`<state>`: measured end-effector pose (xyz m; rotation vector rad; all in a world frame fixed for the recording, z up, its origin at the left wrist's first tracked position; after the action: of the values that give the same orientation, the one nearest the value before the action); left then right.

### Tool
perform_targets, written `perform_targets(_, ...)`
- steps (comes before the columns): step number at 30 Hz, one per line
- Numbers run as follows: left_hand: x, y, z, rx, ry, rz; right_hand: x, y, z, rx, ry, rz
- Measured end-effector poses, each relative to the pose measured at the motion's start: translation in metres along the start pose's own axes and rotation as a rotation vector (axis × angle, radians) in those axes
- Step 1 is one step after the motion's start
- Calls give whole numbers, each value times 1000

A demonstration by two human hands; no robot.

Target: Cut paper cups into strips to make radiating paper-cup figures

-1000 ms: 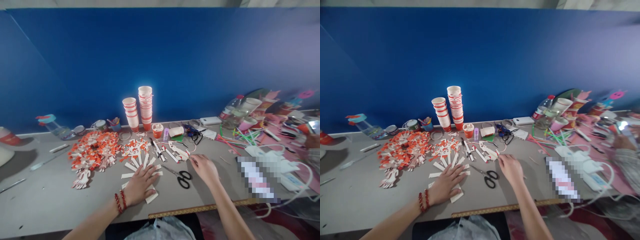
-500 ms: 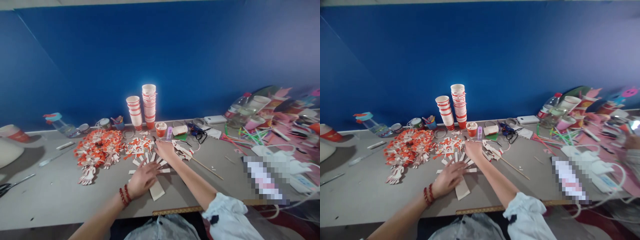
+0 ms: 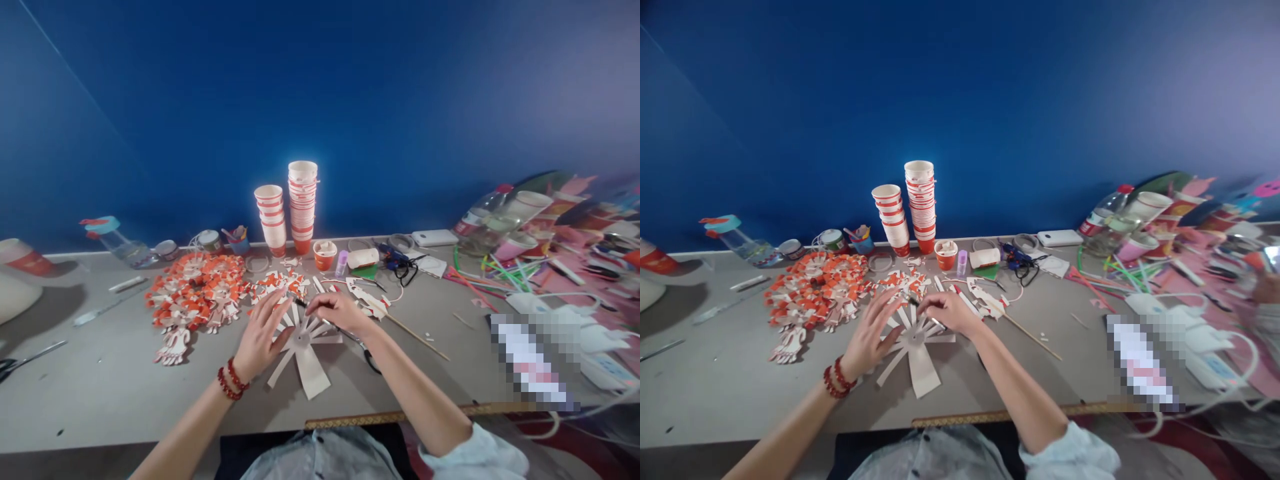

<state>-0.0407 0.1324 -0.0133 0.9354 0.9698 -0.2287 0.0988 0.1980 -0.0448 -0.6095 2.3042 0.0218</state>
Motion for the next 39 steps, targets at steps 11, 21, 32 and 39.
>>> perform_targets(11, 21, 8, 11, -48, -41, -234, 17, -31, -30, -69, 857, -111)
perform_targets(21, 19, 0, 18, -54, -38, -257, 27, -40, -38, -91, 745, -135)
perform_targets(32, 2, -59, 12, -371, -349, -339, -68, -98, 17, -97, 963, 426)
perform_targets(39, 24, -40, 53, 49, -102, -336, 20, -69, -22, -281, 35, 182)
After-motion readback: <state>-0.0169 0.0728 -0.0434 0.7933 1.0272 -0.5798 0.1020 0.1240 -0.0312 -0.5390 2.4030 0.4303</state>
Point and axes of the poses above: each hand's wrist, its own y-axis towards the middle knuckle, its own x-axis out of the palm, z = x × y, the point moved 9 cm from there along y, towards the middle knuckle, and after that the axes turned 13 degrees about x, right-handed, at the moved point
